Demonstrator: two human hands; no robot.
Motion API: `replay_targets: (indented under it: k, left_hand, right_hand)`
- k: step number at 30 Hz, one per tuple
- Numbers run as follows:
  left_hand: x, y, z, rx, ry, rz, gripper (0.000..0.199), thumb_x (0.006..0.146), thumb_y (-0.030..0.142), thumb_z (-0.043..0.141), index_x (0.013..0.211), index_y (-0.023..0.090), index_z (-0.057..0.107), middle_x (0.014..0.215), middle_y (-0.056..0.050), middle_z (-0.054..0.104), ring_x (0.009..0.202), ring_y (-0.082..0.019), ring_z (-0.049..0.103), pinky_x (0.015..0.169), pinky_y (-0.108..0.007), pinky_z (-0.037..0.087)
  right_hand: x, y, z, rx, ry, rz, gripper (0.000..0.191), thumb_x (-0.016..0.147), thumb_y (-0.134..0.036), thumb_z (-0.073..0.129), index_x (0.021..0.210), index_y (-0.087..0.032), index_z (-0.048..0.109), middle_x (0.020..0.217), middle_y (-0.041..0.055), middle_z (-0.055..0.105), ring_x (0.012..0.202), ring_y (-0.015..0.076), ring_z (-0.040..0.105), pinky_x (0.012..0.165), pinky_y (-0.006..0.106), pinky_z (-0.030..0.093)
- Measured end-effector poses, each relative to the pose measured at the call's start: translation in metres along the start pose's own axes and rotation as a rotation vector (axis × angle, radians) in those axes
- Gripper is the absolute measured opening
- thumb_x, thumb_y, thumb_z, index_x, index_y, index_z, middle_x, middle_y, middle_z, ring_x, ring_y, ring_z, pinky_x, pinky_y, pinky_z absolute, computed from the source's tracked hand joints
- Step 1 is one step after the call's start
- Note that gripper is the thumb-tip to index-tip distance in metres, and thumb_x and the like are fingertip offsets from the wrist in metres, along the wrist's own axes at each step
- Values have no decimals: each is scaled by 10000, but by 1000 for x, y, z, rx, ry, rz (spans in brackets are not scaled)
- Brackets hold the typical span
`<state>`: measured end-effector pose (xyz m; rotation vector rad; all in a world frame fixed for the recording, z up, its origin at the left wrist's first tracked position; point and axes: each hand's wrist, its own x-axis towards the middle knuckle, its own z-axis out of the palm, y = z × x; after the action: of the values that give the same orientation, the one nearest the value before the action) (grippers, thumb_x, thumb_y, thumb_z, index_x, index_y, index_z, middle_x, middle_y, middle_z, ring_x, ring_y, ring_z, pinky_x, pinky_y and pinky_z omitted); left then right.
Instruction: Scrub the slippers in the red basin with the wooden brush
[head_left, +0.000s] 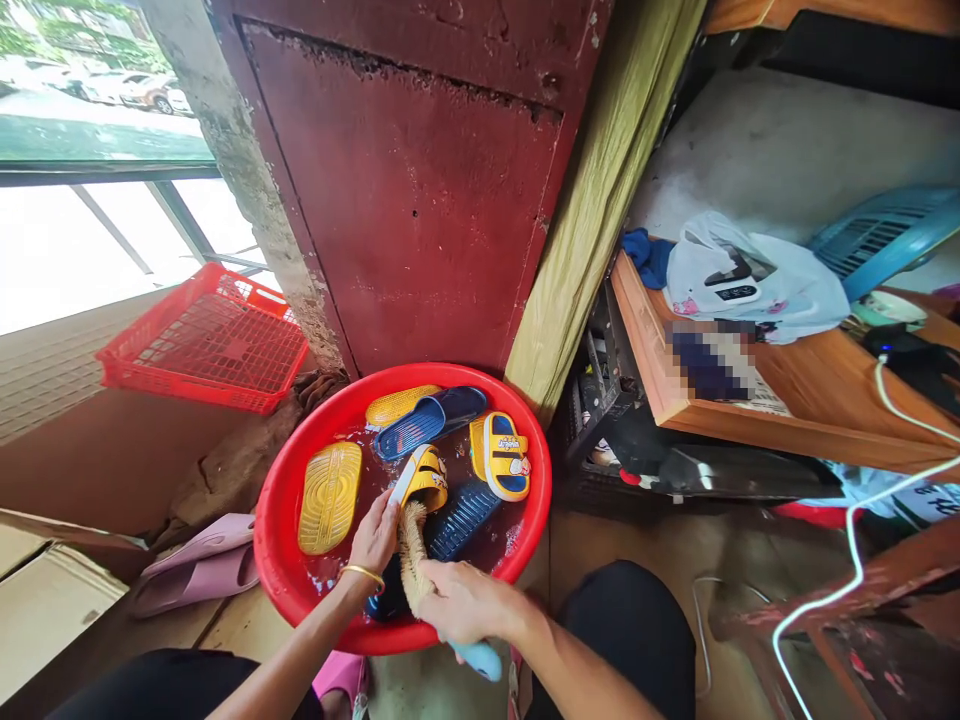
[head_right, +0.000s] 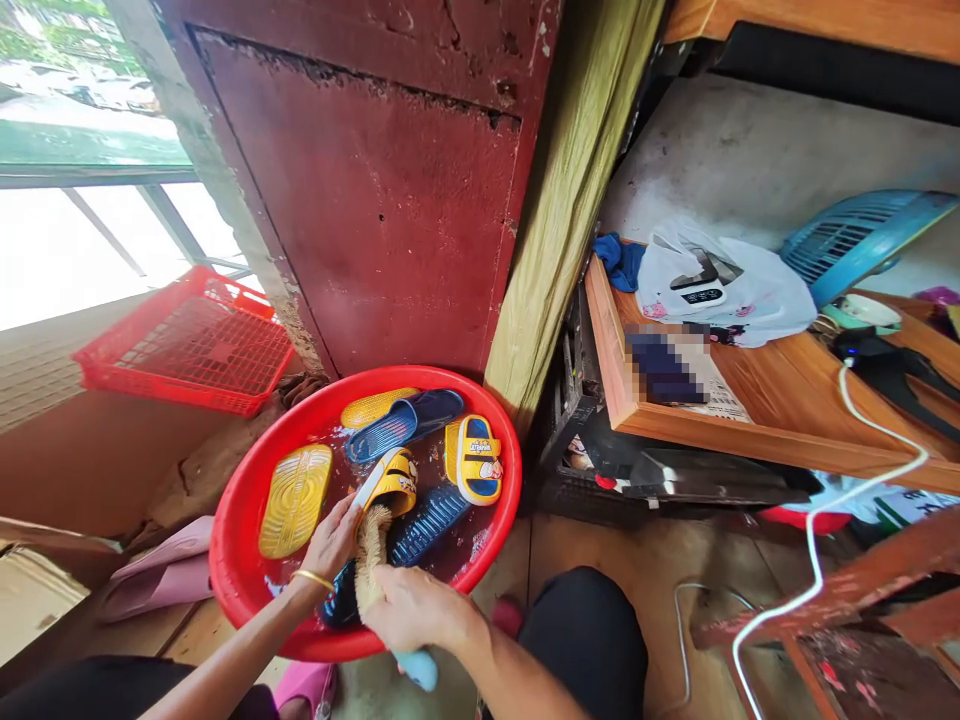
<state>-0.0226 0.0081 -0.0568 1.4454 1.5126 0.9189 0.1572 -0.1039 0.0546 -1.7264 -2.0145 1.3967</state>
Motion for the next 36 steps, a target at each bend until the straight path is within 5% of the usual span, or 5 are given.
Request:
replay_targets:
  k: [4, 9, 15, 20, 36]
  left_hand:
    - [9, 11, -6, -73, 49, -154, 706, 832, 620, 591, 1317, 108, 588, 1306, -193, 692, 1263, -346, 634, 1066, -475, 507]
    - [14, 29, -26, -441, -19, -383, 495, 753, 331, 775, 1200, 161, 645, 1024, -104, 766, 863, -239, 747, 750, -348, 623]
    - [0, 48, -30, -878, -175, -708, 60, 868, 168, 602, 896, 148, 651, 684, -41, 658, 473, -100, 586, 386, -172, 477]
    - [-21, 53, -15, -1063, -377, -754, 162, 794, 19, 525, 841, 159, 592, 648, 18, 544, 360, -2, 358, 297, -63, 224]
    - [-45, 29, -12, -1060, -746, -828, 321, 831, 117, 662, 1151, 144, 672, 664, 7, 590, 357, 11, 344, 323, -68, 177]
  right_hand:
    - [-19, 2, -35, 109, -244, -11, 261, 840, -264, 544, 1059, -261, 685, 671, -53, 636, 454, 143, 583, 457, 220, 434]
    - [-23, 19, -72, -19, 52, -35, 439, 906, -260, 541, 1331, -260, 650, 734, -34, 695, 608, 149, 630, 586, 220, 450]
    - [2, 19, -19, -254, 509, -124, 589, 996, -245, 443, 1579, -164, 418, 1144, 147, 747, 994, 270, 710, 878, 341, 546]
    - [22, 21, -11, -505, 428, -141, 626, 1003, -250, 445, 1618, -321, 354, 1113, 114, 728, 873, 247, 725, 806, 328, 575]
    - [51, 45, -3, -430, 519, 20, 597, 1033, -243, 404, 1626, -208, 332, 1103, 132, 758, 976, 257, 735, 856, 342, 558]
